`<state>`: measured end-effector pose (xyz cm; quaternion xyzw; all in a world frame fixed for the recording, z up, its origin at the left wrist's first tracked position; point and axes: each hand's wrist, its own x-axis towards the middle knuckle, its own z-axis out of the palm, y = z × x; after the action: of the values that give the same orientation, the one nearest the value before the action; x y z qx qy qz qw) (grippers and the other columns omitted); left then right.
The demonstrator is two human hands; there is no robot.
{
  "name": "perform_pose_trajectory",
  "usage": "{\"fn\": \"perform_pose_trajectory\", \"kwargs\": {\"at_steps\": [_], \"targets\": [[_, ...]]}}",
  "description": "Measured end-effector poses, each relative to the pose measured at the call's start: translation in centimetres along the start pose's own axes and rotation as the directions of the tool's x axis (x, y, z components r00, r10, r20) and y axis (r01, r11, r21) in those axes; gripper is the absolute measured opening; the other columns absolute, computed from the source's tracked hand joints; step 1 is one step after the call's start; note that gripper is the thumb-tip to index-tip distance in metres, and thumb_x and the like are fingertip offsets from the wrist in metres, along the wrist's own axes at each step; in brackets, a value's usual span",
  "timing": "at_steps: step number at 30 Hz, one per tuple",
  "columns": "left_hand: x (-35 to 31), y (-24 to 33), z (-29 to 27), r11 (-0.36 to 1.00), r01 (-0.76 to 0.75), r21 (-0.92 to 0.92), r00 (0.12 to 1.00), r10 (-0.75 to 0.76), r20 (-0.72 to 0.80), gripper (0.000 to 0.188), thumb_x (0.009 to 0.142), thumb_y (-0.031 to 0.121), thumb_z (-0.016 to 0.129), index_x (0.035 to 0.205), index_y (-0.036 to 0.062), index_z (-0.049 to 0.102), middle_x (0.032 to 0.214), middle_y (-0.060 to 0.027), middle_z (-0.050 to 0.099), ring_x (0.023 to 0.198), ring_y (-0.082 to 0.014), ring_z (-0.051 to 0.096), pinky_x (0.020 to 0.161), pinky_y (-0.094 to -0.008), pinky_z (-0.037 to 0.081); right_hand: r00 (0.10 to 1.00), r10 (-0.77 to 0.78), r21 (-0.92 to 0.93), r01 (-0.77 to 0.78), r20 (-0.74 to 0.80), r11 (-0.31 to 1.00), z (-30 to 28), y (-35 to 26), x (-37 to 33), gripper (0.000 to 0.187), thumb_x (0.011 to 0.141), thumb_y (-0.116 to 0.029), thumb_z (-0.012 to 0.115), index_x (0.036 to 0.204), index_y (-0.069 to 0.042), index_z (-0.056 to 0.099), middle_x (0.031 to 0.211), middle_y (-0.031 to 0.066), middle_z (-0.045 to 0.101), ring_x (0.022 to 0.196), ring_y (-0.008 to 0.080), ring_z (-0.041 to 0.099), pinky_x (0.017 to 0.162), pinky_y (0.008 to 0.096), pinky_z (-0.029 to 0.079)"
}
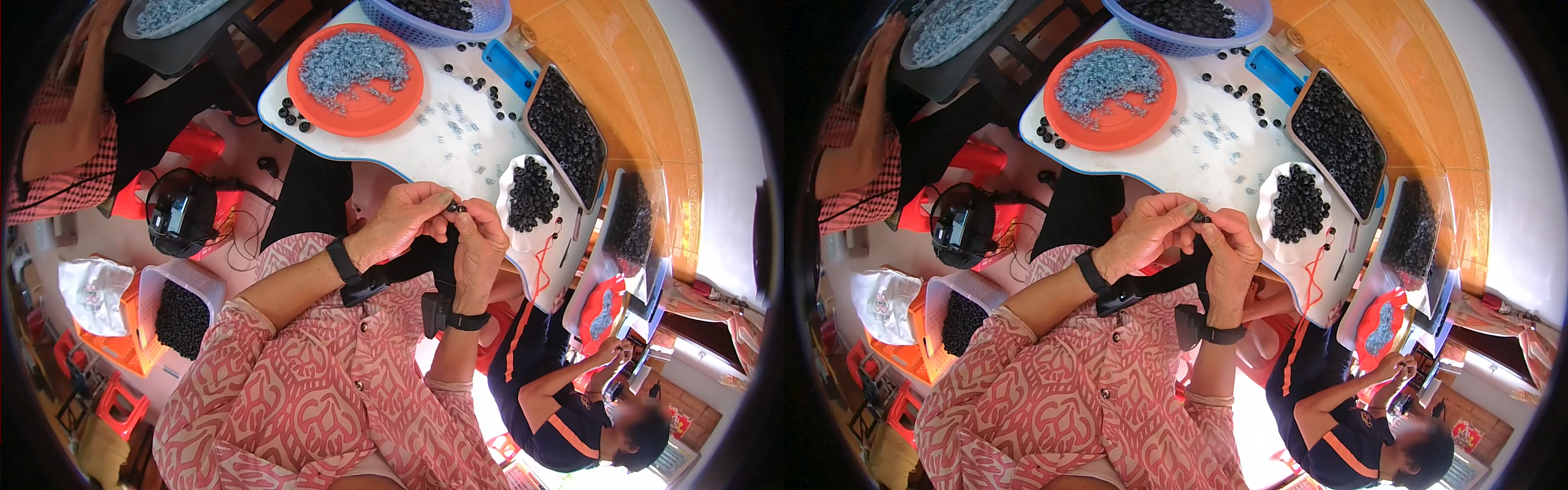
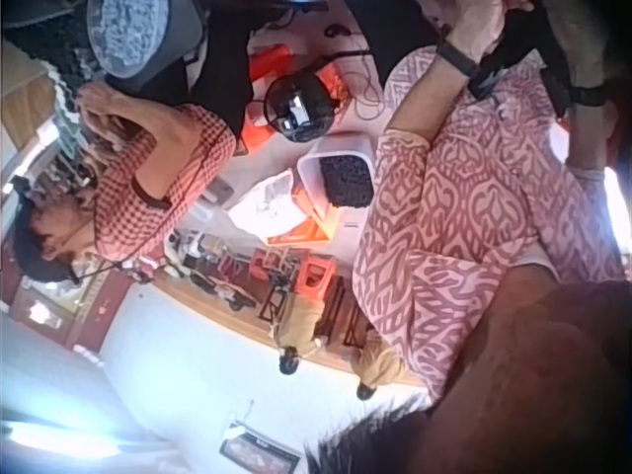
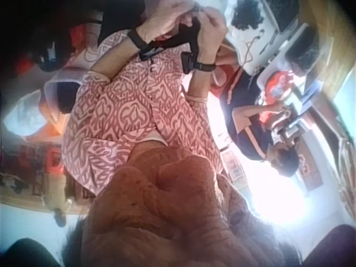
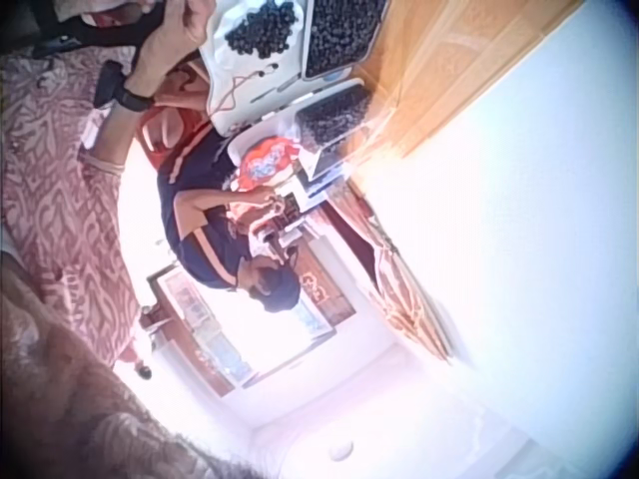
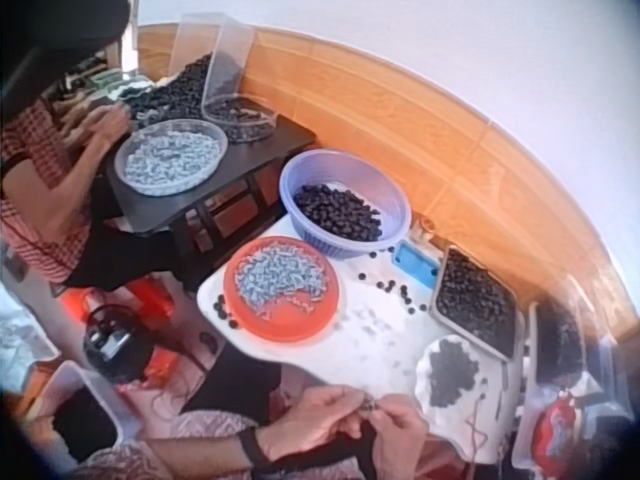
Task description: Inspecting and sorting small black seeds or beads into trays while working at a table.
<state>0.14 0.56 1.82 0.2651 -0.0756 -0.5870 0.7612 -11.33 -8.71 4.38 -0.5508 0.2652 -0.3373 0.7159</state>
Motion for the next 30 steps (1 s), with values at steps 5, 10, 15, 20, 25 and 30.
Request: {"fn": "perform_pose_trajectory", "kwargs": {"at_steps": [5, 10, 15, 20, 25, 30], "targets": [[-0.09, 0.02, 0.17, 1.000, -0.012, 0.015, 1.000, 0.012, -0.003, 0.026, 0.100, 0.020, 0.053, 0.111, -0.0013, 0.063, 0.088, -0.0039, 0.064, 0.067, -0.0084, 0.059, 0.064, -0.0236, 0.053, 1.000, -0.015, -0.021, 0.015, 0.004, 1.000, -0.26, 0.40, 0.03, 0.017, 0.081, 0.008, 0.068, 0.097, 0.002, 0.068, 0.099, 0.0053, 0.058, 0.090, 0.0134, 0.057, 0.084, 0.0256, 0.048], [-0.15, -0.11, 0.25, 0.999, -0.025, 0.029, 1.000, 0.025, -0.004, 0.025, 0.099, 0.019, 0.054, 0.111, -0.0005, 0.063, 0.089, -0.0028, 0.063, 0.067, -0.0075, 0.058, 0.065, -0.0224, 0.053, 1.000, -0.005, -0.030, 0.005, -0.003, 1.000, -0.32, 0.51, -0.09, 0.018, 0.081, 0.009, 0.068, 0.097, 0.002, 0.069, 0.099, 0.0051, 0.058, 0.090, 0.0131, 0.056, 0.082, 0.0246, 0.046], [-0.16, -0.20, 0.22, 0.998, -0.029, 0.050, 0.999, 0.030, -0.025, 0.025, 0.099, 0.018, 0.055, 0.111, -0.0011, 0.064, 0.089, -0.0027, 0.064, 0.068, -0.0071, 0.058, 0.066, -0.0214, 0.052, 0.998, -0.064, -0.196, 0.063, 0.002, 0.978, -0.06, 0.29, -0.06, 0.016, 0.081, 0.008, 0.068, 0.095, 0.001, 0.067, 0.097, 0.0047, 0.059, 0.089, 0.0123, 0.056, 0.081, 0.0238, 0.045], [-0.30, -0.14, 0.35, 0.994, -0.051, 0.097, 0.997, 0.056, -0.048, 0.025, 0.099, 0.018, 0.054, 0.111, -0.0020, 0.064, 0.089, -0.0034, 0.064, 0.069, -0.0075, 0.058, 0.067, -0.0219, 0.052, 0.992, -0.127, -0.313, 0.122, 0.007, 0.942, 0.44, 0.00, -0.21, 0.015, 0.081, 0.008, 0.068, 0.093, 0.000, 0.066, 0.096, 0.0038, 0.059, 0.087, 0.0114, 0.055, 0.080, 0.0231, 0.045], [-0.35, -0.09, 0.11, 0.998, -0.037, 0.049, 0.999, 0.039, -0.034, 0.028, 0.100, 0.019, 0.052, 0.112, -0.0028, 0.063, 0.088, -0.0040, 0.064, 0.071, -0.0087, 0.060, 0.069, -0.0237, 0.053, 0.990, -0.143, -0.362, 0.140, 0.020, 0.922, 0.27, -0.04, -0.13, 0.015, 0.081, 0.008, 0.069, 0.093, 0.000, 0.065, 0.096, 0.0034, 0.060, 0.087, 0.0112, 0.056, 0.080, 0.0231, 0.045], [-0.47, 0.15, 0.40, 0.999, -0.034, 0.005, 0.999, 0.034, -0.031, 0.026, 0.099, 0.016, 0.053, 0.113, -0.0036, 0.064, 0.088, -0.0057, 0.066, 0.072, -0.0089, 0.062, 0.069, -0.0250, 0.055, 0.991, -0.134, -0.355, 0.128, 0.006, 0.926, 0.01, -0.09, -0.01, 0.015, 0.081, 0.008, 0.069, 0.093, 0.000, 0.065, 0.096, 0.0035, 0.060, 0.087, 0.0116, 0.056, 0.079, 0.0235, 0.046]]}}
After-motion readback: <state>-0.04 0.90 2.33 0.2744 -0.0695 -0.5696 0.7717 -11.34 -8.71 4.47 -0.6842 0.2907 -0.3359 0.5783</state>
